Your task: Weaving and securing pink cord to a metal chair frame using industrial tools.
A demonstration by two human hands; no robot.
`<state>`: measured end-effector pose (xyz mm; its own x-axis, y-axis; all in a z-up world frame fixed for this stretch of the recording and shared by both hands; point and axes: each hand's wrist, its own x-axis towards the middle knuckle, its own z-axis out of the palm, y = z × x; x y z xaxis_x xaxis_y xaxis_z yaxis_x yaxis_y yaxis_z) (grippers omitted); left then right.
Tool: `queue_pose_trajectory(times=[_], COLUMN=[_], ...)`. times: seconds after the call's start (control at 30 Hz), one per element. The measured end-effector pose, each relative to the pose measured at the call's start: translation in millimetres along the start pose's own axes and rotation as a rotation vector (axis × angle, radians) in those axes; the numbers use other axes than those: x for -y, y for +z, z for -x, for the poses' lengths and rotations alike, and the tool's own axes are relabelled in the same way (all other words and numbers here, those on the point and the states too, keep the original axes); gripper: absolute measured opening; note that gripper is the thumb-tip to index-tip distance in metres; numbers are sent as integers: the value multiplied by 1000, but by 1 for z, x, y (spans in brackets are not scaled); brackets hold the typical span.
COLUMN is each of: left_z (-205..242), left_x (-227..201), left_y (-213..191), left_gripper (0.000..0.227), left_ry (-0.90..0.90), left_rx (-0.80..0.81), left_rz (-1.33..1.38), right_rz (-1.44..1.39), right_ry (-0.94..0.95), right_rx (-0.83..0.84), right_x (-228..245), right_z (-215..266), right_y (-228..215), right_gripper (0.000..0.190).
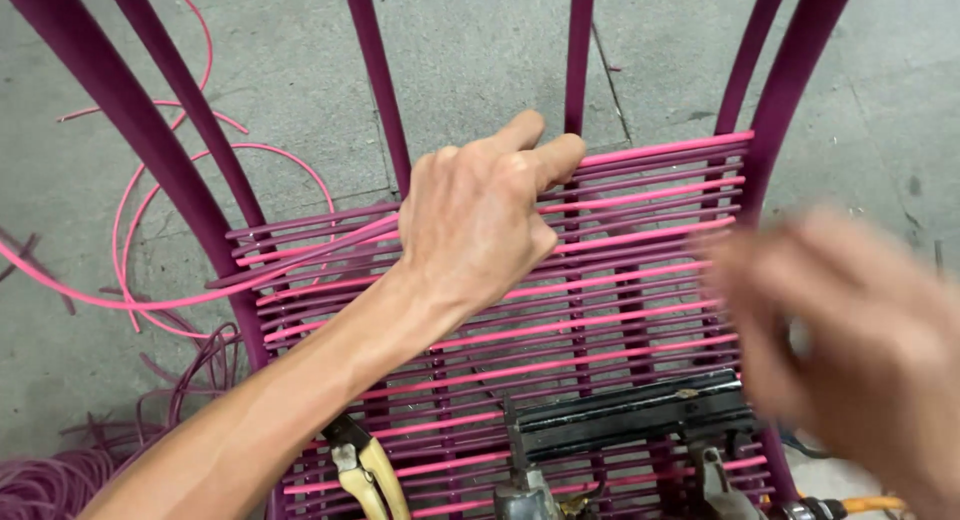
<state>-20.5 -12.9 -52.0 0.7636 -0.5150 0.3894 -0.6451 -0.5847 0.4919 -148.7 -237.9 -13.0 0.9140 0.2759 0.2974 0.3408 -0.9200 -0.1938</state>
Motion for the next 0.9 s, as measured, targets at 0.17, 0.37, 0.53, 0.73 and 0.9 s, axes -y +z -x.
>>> queue_pose_trajectory(times=[0.17,0.37,0.53,0.73,0.9], left_z=[3,3,4,4,4], left_x=[-1,-4,-5,-3,0], left_y=[0,-1,-2,-4,-8], left_gripper=[34,26,24,27,28], left_ry=[36,13,11,31,19], left_rx=[-52,-51,-56,-63,-43], left_rz=[5,-16,-22,5,30], right_rz=[-134,-160,-116,35,53], right_ry=[-354,-513,-471,-429,-369], right_rx=[442,537,445,450,776], right_x=[0,24,32,39,-7], right_z=[96,124,143,159,151], right_y=[42,67,87,82,53], right_gripper=[45,62,64,71,62])
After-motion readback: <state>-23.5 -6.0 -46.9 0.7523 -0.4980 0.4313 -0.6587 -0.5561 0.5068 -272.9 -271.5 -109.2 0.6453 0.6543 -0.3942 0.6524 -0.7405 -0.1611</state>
